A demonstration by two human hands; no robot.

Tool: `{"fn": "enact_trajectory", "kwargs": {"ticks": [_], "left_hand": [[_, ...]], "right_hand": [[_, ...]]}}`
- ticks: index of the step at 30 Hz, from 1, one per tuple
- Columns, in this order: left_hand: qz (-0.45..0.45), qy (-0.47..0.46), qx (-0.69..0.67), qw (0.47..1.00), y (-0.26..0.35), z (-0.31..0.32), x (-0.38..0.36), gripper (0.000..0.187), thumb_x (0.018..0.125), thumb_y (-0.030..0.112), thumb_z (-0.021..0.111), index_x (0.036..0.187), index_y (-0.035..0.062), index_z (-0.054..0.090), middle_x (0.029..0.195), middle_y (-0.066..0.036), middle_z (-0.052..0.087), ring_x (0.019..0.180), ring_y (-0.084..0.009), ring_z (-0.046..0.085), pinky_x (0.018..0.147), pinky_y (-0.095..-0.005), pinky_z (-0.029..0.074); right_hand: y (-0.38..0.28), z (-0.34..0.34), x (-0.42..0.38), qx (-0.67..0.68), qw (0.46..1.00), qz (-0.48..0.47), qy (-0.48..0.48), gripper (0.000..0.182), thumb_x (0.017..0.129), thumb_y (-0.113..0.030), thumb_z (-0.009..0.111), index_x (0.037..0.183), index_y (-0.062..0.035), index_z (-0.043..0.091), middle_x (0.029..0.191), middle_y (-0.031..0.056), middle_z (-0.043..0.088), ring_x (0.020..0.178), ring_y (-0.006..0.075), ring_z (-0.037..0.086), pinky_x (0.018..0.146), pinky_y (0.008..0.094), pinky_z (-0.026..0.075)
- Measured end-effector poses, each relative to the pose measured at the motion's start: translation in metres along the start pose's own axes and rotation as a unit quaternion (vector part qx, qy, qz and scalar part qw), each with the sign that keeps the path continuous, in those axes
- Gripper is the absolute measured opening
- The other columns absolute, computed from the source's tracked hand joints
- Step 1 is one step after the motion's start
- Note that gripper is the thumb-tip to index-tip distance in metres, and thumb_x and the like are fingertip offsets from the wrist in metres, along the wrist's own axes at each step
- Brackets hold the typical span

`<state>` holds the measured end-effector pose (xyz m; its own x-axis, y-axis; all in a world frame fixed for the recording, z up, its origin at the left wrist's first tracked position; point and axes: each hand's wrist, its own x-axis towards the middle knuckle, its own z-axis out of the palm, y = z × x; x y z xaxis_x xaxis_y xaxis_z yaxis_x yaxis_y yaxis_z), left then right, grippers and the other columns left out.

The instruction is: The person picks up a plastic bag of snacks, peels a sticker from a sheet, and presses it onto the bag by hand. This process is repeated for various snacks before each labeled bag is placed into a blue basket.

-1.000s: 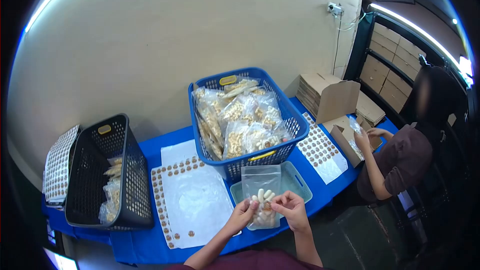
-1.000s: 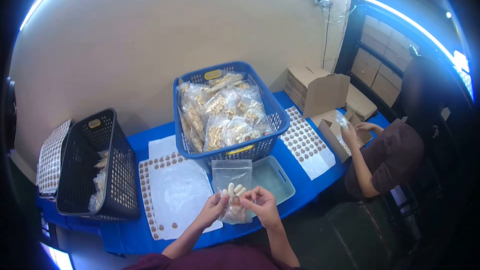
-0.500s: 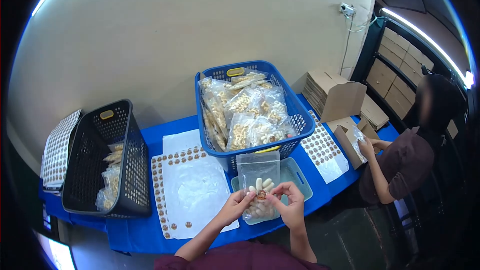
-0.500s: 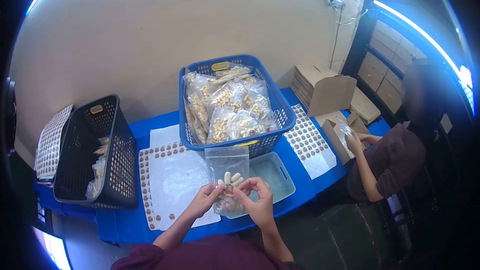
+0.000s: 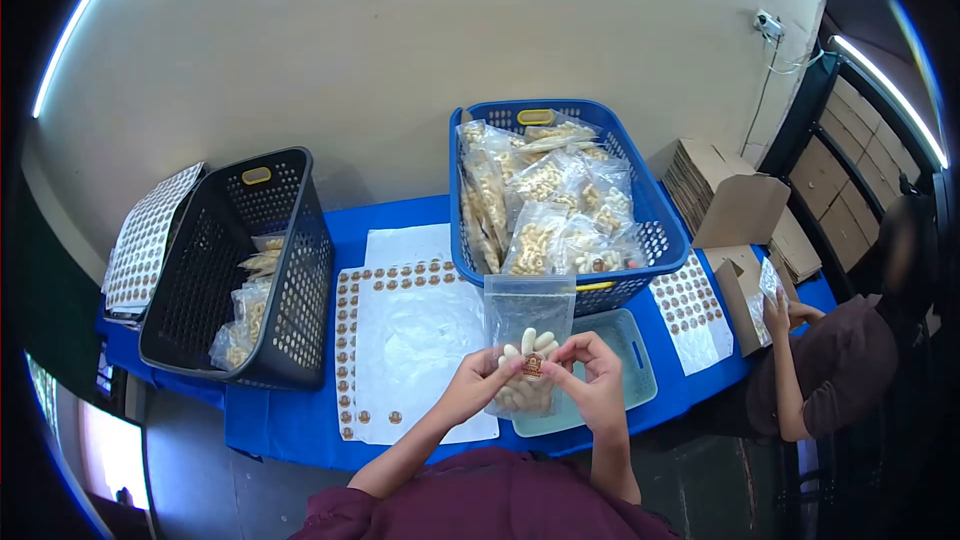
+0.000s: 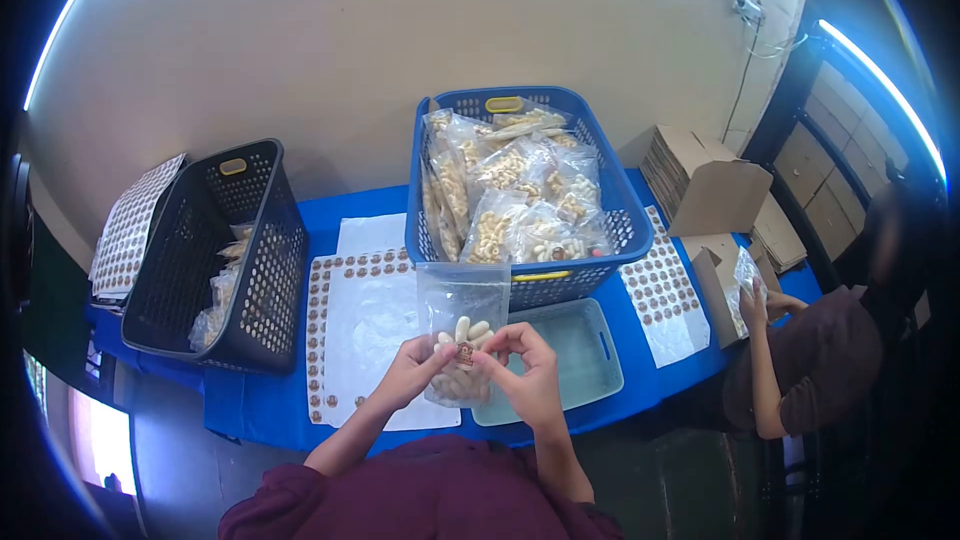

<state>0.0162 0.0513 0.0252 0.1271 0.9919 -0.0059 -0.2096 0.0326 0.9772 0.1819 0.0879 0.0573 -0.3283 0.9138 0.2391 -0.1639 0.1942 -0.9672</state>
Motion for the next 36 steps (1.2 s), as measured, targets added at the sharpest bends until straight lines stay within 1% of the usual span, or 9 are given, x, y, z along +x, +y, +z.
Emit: {"fn": "enact_trajectory", "kwargs": {"ticks": [6,9,18,21,25,26,31,34,36], "left_hand": [[-0.007,0.018,-0.001,1.0,-0.011,-0.017,0.009,0.037,0.092,0.032,0.042,0.103,-0.0005,0.053,0.089,-0.003,0.058,0.079,-0.0067,0.054,0.07,-0.0218,0.045],[-0.032,0.044,-0.051,0.997,-0.017,-0.019,0.006,0.037,0.091,0.034,0.041,0.102,-0.0002,0.054,0.089,-0.003,0.059,0.078,-0.0067,0.054,0.069,-0.022,0.045],[-0.026,0.073,0.017,0.997,-0.014,-0.015,-0.009,0.038,0.091,0.035,0.043,0.099,0.0005,0.056,0.087,-0.003,0.06,0.078,-0.0066,0.054,0.069,-0.0217,0.044],[-0.01,0.078,0.02,0.997,-0.015,-0.011,-0.011,0.038,0.09,0.035,0.044,0.1,0.0005,0.056,0.089,-0.003,0.06,0.079,-0.0064,0.053,0.069,-0.0218,0.044],[-0.002,0.078,0.003,0.997,-0.015,-0.002,-0.017,0.028,0.086,0.024,0.054,0.102,0.0007,0.056,0.092,-0.003,0.06,0.083,-0.0072,0.054,0.072,-0.0224,0.044],[-0.012,0.07,-0.03,0.997,-0.017,-0.001,-0.019,0.026,0.084,0.017,0.058,0.103,0.0001,0.055,0.094,-0.004,0.06,0.084,-0.0075,0.055,0.072,-0.0218,0.045],[-0.003,0.078,-0.055,0.995,-0.017,0.005,-0.028,0.028,0.085,0.015,0.056,0.106,-0.0018,0.053,0.095,-0.005,0.06,0.083,-0.008,0.056,0.071,-0.0217,0.045],[-0.006,0.088,-0.05,0.995,-0.015,0.002,-0.036,0.027,0.085,0.015,0.055,0.106,-0.0019,0.053,0.095,-0.004,0.059,0.083,-0.0071,0.055,0.07,-0.0208,0.045],[-0.009,0.102,-0.051,0.993,-0.015,-0.002,-0.043,0.027,0.086,0.015,0.055,0.107,-0.002,0.053,0.094,-0.004,0.059,0.083,-0.0069,0.055,0.07,-0.0208,0.045]], "right_hand": [[0.006,0.009,0.017,-0.001,1.0,0.001,-0.025,0.021,0.071,0.002,0.066,0.084,-0.003,0.05,0.076,0.0028,0.058,0.069,0.0048,0.049,0.062,0.0181,0.037],[0.012,0.01,0.018,-0.06,0.998,-0.018,-0.025,0.018,0.072,-0.003,0.066,0.083,-0.0024,0.052,0.075,0.0017,0.058,0.067,0.005,0.049,0.06,0.0189,0.038],[0.017,0.01,0.011,0.059,0.997,0.027,-0.037,0.019,0.072,-0.002,0.066,0.084,-0.0021,0.052,0.077,0.0026,0.058,0.068,0.0046,0.049,0.061,0.0183,0.038],[0.015,0.012,0.007,0.048,0.998,0.037,-0.035,0.02,0.071,0.002,0.066,0.083,-0.0022,0.05,0.077,0.0039,0.058,0.069,0.0059,0.05,0.064,0.0182,0.039],[0.015,0.011,0.0,0.023,0.999,0.039,-0.026,0.02,0.072,0.001,0.065,0.084,-0.0022,0.05,0.076,0.0032,0.057,0.068,0.0057,0.048,0.063,0.018,0.038],[0.015,0.012,-0.002,0.011,0.999,0.033,-0.023,0.019,0.072,0.0,0.065,0.083,-0.0022,0.05,0.075,0.0027,0.057,0.067,0.0055,0.048,0.062,0.0183,0.038],[0.013,0.019,-0.012,-0.055,0.998,0.011,-0.009,0.02,0.071,0.001,0.065,0.083,-0.0028,0.049,0.073,0.0016,0.056,0.066,0.0057,0.046,0.063,0.0192,0.037],[0.009,0.026,-0.018,-0.287,0.954,-0.089,0.0,0.022,0.069,0.0,0.066,0.083,-0.0041,0.049,0.071,0.0007,0.055,0.066,0.0063,0.045,0.063,0.0199,0.037],[0.013,0.034,-0.02,-0.282,0.955,-0.089,0.018,0.023,0.069,-0.004,0.068,0.083,-0.0046,0.05,0.071,0.0012,0.055,0.063,0.0082,0.045,0.062,0.0214,0.038]]}}
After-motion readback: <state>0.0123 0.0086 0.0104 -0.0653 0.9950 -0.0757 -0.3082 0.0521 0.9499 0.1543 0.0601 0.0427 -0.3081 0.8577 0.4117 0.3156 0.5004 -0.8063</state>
